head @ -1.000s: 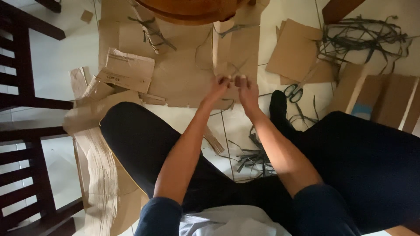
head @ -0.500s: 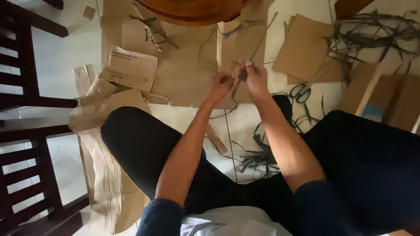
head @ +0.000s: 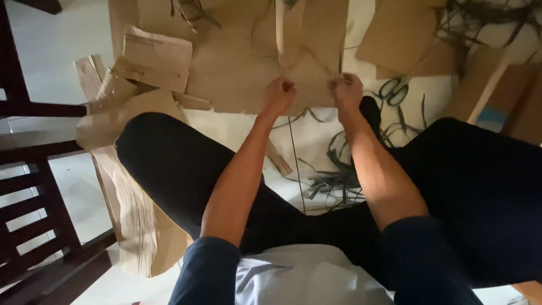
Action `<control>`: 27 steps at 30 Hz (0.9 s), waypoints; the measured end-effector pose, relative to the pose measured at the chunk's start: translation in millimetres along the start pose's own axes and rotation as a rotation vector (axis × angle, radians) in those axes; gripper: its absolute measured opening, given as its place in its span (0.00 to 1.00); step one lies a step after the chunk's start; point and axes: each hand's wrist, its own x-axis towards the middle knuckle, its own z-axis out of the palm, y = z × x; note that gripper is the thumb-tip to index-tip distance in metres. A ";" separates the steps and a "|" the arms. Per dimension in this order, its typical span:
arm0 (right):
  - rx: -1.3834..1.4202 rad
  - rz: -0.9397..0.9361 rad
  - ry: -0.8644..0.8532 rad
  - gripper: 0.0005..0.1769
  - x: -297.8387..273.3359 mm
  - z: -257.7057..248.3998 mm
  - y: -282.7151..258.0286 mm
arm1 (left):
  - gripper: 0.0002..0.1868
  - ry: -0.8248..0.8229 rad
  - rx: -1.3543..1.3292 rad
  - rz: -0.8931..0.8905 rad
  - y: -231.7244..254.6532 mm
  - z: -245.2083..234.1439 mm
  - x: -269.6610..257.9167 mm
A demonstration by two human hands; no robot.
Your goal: Wrapping the legs of a wooden stool with protective cardboard strips and securing them with ties
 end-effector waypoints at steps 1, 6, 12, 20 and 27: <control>-0.233 -0.081 0.195 0.12 7.5 -12.8 30.4 | 0.12 -0.022 0.029 0.004 -4.5 2.7 1.4; -0.729 -0.212 0.530 0.24 -81.7 -7.6 -3.2 | 0.13 -0.066 0.072 0.046 -25.0 13.3 9.7; -1.504 -0.398 -0.431 0.10 -110.5 11.0 66.7 | 0.11 0.004 0.029 0.066 -30.8 26.0 19.5; -1.387 0.053 -0.783 0.21 -59.3 12.2 179.7 | 0.09 0.018 -0.008 0.082 -28.0 15.7 11.7; -1.546 0.130 -0.801 0.31 -100.7 4.1 101.9 | 0.08 0.044 0.012 0.145 -42.4 17.5 15.2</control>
